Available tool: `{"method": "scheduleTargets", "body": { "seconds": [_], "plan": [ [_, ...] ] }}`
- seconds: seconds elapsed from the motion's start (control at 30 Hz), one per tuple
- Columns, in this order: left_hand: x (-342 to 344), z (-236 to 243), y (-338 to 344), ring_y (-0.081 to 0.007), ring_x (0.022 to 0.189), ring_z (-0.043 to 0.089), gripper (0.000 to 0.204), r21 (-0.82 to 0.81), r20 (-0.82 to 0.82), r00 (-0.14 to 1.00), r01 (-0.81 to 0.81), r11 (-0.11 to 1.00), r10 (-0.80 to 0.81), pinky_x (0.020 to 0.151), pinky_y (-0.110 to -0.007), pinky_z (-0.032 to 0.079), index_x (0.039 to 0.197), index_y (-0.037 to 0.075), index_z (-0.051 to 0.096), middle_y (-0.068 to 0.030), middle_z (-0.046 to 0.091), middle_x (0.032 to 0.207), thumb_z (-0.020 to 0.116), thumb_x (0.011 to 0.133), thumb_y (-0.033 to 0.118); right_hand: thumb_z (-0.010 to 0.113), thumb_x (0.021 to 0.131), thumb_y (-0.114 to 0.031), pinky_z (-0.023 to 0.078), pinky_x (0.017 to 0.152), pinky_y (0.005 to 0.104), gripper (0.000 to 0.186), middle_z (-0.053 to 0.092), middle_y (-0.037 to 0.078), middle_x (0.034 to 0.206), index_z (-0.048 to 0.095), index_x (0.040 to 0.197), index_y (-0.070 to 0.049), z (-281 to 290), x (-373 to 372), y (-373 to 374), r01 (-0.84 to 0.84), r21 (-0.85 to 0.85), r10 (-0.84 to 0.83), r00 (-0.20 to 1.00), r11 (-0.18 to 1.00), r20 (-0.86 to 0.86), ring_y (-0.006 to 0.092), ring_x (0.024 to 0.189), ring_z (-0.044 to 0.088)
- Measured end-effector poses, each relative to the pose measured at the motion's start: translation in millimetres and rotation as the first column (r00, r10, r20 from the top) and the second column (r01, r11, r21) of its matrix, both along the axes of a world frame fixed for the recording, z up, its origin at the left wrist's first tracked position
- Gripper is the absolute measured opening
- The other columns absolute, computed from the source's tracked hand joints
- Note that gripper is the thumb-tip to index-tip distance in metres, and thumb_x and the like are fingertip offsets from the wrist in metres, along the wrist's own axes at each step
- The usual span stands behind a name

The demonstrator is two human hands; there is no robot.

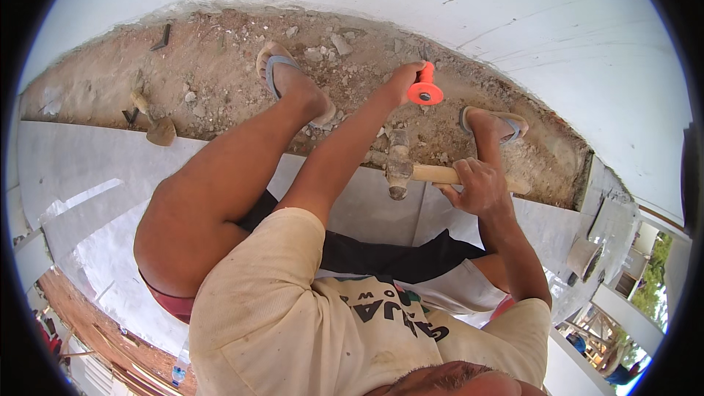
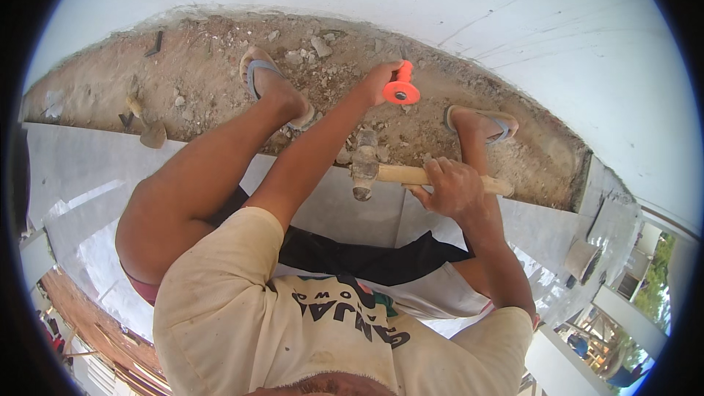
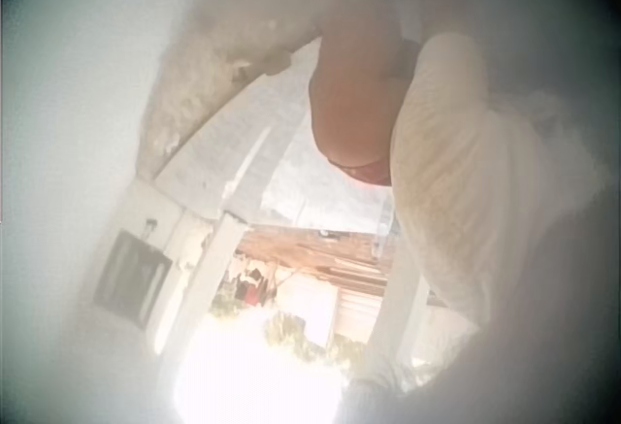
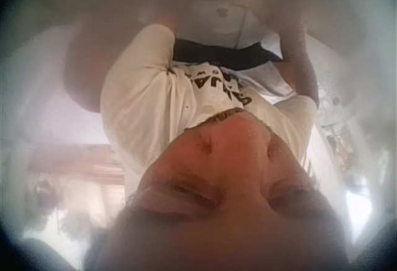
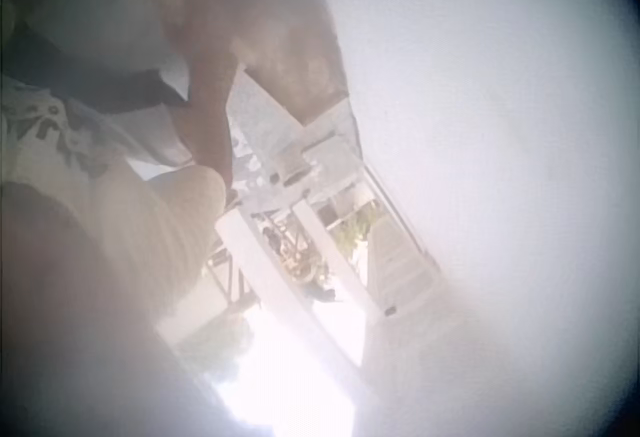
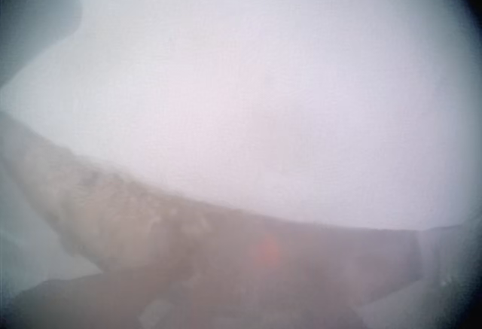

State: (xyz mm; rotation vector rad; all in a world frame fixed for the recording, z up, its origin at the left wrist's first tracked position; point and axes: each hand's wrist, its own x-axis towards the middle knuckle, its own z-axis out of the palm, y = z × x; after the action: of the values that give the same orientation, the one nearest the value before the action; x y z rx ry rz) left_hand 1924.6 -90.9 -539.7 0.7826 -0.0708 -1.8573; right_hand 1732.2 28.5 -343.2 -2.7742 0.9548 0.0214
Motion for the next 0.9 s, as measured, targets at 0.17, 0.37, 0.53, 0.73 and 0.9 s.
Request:
{"method": "scheduleTargets", "body": {
  "seconds": [0.17, 0.37, 0.53, 0.73, 0.9],
  "plan": [
    [-10, 18, -2, -0.0187, 0.075, 0.057, 0.028, -0.051, -0.013, 1.000, 0.027, 0.998, -0.028, 0.069, -0.035, 0.050, 0.102, 0.001, 0.051, -0.0096, 0.056, 0.085, 0.043, 0.095, 0.027, 0.076, 0.063, -0.031, 0.048, 0.059, 0.0372, 0.038, 0.059, 0.011, 0.071, 0.058, 0.083, -0.005, -6, -10, 13, 0.159, 0.013, -0.159, 0.987, 0.987, -0.001, 0.0293, 0.066, 0.061],
    [-21, 6, -11, -0.0181, 0.070, 0.055, 0.026, -0.100, -0.085, 0.996, 0.033, 0.994, -0.041, 0.066, -0.034, 0.049, 0.093, 0.002, 0.051, -0.0083, 0.056, 0.079, 0.042, 0.095, 0.026, 0.075, 0.067, -0.031, 0.047, 0.056, 0.0391, 0.036, 0.060, 0.011, 0.073, 0.058, 0.084, -0.005, 2, -25, 19, 0.267, -0.016, -0.267, 0.964, 0.964, -0.017, 0.0307, 0.066, 0.061],
    [-31, 6, -15, -0.0189, 0.068, 0.055, 0.025, -0.077, -0.063, 0.996, 0.063, 0.995, -0.068, 0.064, -0.035, 0.049, 0.091, 0.003, 0.050, -0.0089, 0.056, 0.078, 0.043, 0.095, 0.027, 0.074, 0.067, -0.032, 0.047, 0.054, 0.0406, 0.035, 0.060, 0.011, 0.073, 0.057, 0.083, -0.005, 5, -30, 21, 0.306, -0.034, -0.308, 0.951, 0.951, -0.035, 0.0318, 0.064, 0.061],
    [-29, 3, -17, -0.0215, 0.070, 0.058, 0.026, -0.116, -0.026, 0.995, 0.091, 0.989, -0.095, 0.066, -0.038, 0.051, 0.096, 0.002, 0.049, -0.0132, 0.058, 0.082, 0.043, 0.095, 0.028, 0.074, 0.067, -0.036, 0.048, 0.056, 0.0362, 0.037, 0.061, 0.010, 0.069, 0.061, 0.084, -0.005, 6, -34, 23, 0.306, -0.058, -0.306, 0.952, 0.950, 0.008, 0.0271, 0.064, 0.062],
    [-28, 5, -17, -0.0242, 0.069, 0.058, 0.028, -0.089, -0.070, 0.988, 0.128, 0.988, -0.135, 0.065, -0.039, 0.051, 0.096, 0.002, 0.048, -0.0129, 0.058, 0.081, 0.043, 0.095, 0.030, 0.075, 0.065, -0.033, 0.048, 0.055, 0.0390, 0.037, 0.061, 0.010, 0.075, 0.058, 0.084, -0.006, 6, -42, 18, 0.266, -0.023, -0.266, 0.964, 0.964, 0.005, 0.0301, 0.065, 0.062]
  ]
}}
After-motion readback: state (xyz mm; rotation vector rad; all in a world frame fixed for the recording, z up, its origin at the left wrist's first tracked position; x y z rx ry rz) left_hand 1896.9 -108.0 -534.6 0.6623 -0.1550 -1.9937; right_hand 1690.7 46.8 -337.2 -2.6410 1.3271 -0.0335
